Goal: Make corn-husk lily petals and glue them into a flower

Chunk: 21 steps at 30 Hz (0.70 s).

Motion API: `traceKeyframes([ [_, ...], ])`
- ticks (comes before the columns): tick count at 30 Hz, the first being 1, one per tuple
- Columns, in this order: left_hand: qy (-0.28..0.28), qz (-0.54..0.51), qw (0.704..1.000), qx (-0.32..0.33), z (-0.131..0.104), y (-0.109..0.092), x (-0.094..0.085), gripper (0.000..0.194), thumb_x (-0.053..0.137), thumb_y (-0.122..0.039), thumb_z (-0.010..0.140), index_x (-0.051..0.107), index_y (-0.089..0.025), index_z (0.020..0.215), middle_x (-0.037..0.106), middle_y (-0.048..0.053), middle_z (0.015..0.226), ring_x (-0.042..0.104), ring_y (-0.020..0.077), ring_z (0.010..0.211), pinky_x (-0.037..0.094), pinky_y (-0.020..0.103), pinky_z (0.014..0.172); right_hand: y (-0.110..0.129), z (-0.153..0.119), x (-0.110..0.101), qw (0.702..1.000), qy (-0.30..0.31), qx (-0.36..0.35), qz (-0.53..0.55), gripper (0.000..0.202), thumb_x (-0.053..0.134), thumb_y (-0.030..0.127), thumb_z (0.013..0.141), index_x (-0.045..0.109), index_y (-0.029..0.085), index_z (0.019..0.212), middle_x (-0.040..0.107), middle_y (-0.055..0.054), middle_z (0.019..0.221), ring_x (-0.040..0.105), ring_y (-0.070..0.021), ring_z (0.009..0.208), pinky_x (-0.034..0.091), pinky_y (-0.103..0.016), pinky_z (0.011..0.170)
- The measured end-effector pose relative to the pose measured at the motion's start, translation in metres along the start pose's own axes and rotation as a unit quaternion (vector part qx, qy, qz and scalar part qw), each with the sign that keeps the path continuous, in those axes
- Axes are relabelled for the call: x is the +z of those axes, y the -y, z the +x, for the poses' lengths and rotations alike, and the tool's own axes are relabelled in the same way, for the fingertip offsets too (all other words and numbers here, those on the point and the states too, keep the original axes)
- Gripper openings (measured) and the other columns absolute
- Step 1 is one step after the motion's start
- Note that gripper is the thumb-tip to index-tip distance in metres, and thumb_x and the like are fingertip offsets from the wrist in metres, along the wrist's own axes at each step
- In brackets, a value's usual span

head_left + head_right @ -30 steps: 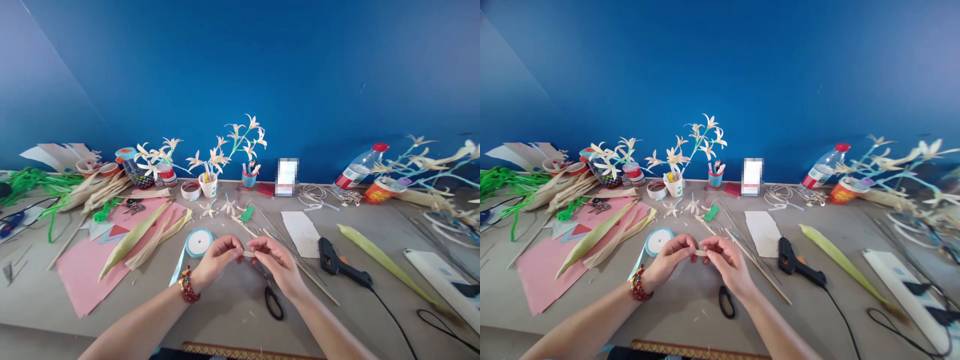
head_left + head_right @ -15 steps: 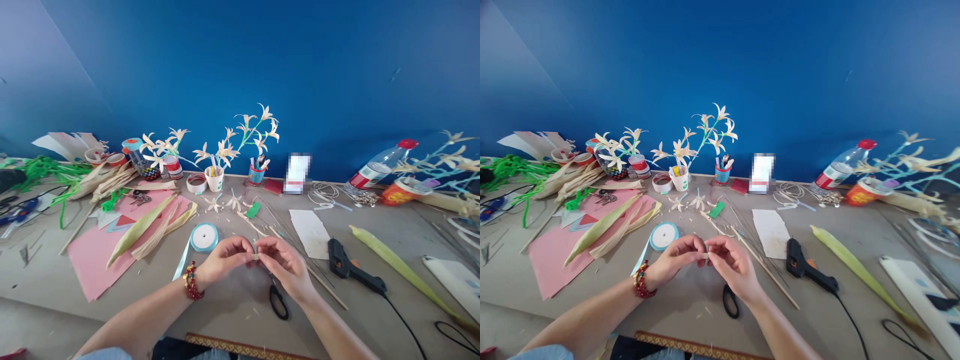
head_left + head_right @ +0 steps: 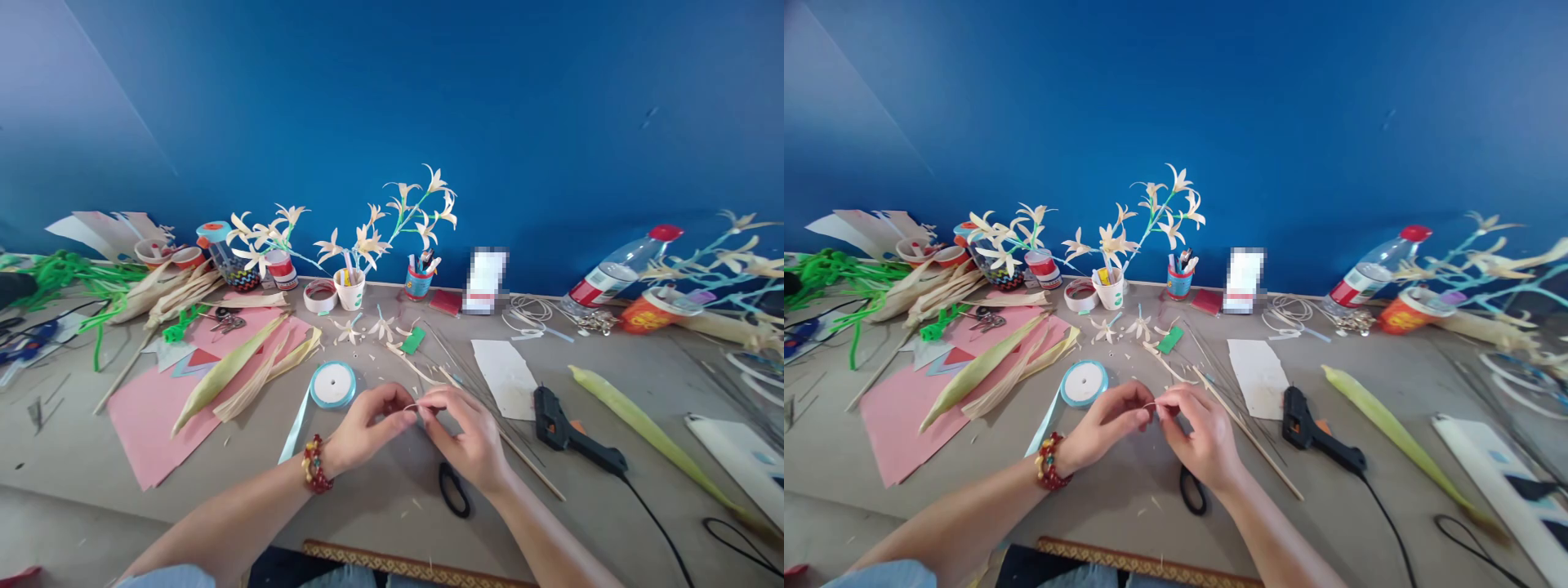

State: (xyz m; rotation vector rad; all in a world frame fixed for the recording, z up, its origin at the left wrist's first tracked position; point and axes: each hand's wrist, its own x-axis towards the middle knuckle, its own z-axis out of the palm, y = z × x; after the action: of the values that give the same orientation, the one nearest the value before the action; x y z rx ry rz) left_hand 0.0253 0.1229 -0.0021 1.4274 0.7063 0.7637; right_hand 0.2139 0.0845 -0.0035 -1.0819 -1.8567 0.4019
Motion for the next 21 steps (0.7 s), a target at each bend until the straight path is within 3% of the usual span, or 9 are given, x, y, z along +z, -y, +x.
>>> traceKeyframes([
  [3,-0.068,0.250,0.961,0.099,-0.001,-0.001,0.000,0.013,0.058,-0.028,0.090,0.065,-0.019,0.083,0.064,0.005,0.077,0.059,0.0191,0.073,0.045,0.029,0.068,0.000,0.000,0.001,1.000,-0.004,0.024,-0.009,0.013,0.054,0.013,0.092,0.059,0.026,0.093,0.065,-0.004,0.083,0.063,-0.0192,0.072,0.053,-0.032,0.067],
  [7,-0.071,0.404,0.893,0.186,-0.001,0.000,-0.001,0.019,0.048,-0.018,0.092,0.063,-0.020,0.080,0.065,0.008,0.074,0.060,0.0212,0.071,0.044,0.033,0.069,0.002,0.000,0.005,0.999,0.003,0.026,-0.034,0.012,0.053,0.015,0.093,0.058,0.026,0.088,0.064,-0.003,0.079,0.061,-0.0190,0.068,0.051,-0.031,0.065],
  [11,-0.065,0.478,0.850,0.212,0.000,0.001,-0.001,0.017,0.049,-0.016,0.090,0.064,-0.019,0.082,0.068,0.010,0.077,0.060,0.0233,0.073,0.042,0.035,0.071,0.003,0.000,0.008,0.997,0.014,0.020,-0.072,0.012,0.052,0.015,0.093,0.057,0.025,0.088,0.065,-0.004,0.081,0.062,-0.0194,0.071,0.050,-0.031,0.067],
  [21,-0.060,0.542,0.799,0.254,0.000,-0.003,0.001,0.022,0.051,-0.015,0.087,0.060,-0.020,0.068,0.061,0.008,0.066,0.052,0.0214,0.065,0.031,0.035,0.062,0.004,-0.002,0.014,0.992,-0.007,0.064,-0.111,0.016,0.054,0.015,0.088,0.051,0.025,0.076,0.060,0.001,0.068,0.061,-0.0167,0.061,0.045,-0.027,0.061],
])
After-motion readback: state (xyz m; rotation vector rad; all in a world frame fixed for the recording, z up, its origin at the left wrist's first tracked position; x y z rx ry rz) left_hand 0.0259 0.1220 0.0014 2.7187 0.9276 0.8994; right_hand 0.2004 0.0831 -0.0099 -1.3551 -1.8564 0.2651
